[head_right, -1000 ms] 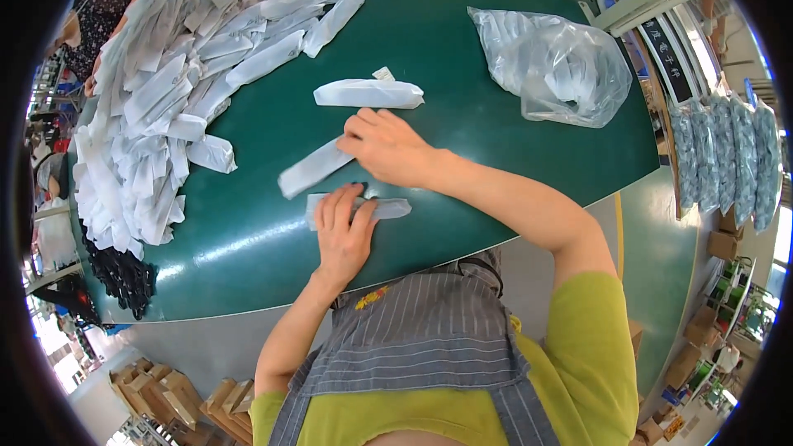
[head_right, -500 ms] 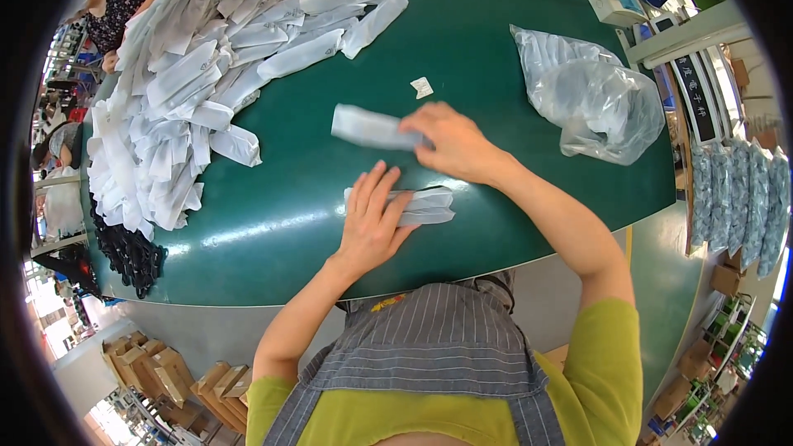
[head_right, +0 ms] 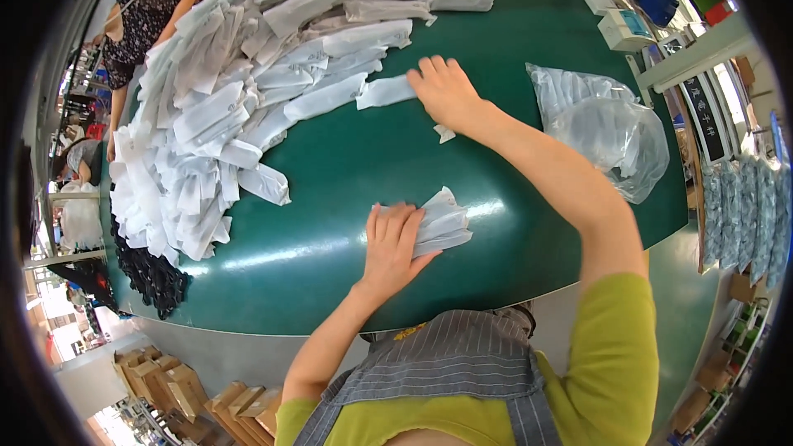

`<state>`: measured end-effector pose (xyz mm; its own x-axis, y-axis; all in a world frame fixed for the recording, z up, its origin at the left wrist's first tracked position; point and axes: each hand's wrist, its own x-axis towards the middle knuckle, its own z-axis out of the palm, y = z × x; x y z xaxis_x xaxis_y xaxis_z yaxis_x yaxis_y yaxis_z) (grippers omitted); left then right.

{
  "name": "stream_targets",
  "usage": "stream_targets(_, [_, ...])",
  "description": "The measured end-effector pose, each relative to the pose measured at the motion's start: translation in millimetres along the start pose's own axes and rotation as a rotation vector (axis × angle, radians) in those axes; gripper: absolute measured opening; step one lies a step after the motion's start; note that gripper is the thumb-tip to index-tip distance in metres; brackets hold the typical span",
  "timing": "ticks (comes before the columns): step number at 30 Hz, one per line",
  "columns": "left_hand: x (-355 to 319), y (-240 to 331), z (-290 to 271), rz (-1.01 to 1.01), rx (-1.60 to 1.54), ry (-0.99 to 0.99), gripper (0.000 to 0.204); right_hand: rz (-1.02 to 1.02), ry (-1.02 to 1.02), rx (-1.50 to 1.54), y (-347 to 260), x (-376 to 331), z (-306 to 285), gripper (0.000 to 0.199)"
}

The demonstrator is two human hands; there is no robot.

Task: The recorder is sorting and packaging small, individually wrapped components into a larger clear plastic bag on a green assembly line table.

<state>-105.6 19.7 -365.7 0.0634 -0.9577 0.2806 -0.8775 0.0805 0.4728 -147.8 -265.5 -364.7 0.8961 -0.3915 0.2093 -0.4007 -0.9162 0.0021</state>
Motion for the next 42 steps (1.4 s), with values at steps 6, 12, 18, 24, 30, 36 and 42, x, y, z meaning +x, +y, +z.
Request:
stream_targets(6, [6, -12, -21, 0.083, 0.047, -0.059, 0.069, -0.240, -0.577, 0.689, -35, -54, -47, 0.019])
stream_targets(12, [17, -5, 12, 0.139, -0.031, -0.003, 0.076, -0.210, 0.290, 0.314, -57, 55, 28, 0.012])
stream_targets(18, [-2, -8, -6, -0.028, 0.160, -0.079, 0.086, -0.186, 0.346, 0.229, -81, 52, 44, 0.013])
stream_targets(24, [-27, 3, -14, 0.054, -0.109, -0.153, 0.088, -0.036, 0.034, 0.286, -68, -106, -33, 0.015])
stream_targets(30, [-44, 9, -9, 0.094, -0.117, -0.130, 0.091, -0.111, 0.036, 0.389, -112, -85, -43, 0.046])
stream_targets(36, [-43, 5, 1, 0.124, -0.028, -0.082, 0.092, -0.262, -0.066, 0.462, -122, -72, -18, 0.018])
stream_targets(42, [-30, 0, -7, 0.160, -0.003, -0.084, 0.088, -0.264, -0.143, 0.515, -123, -56, -9, 0.013])
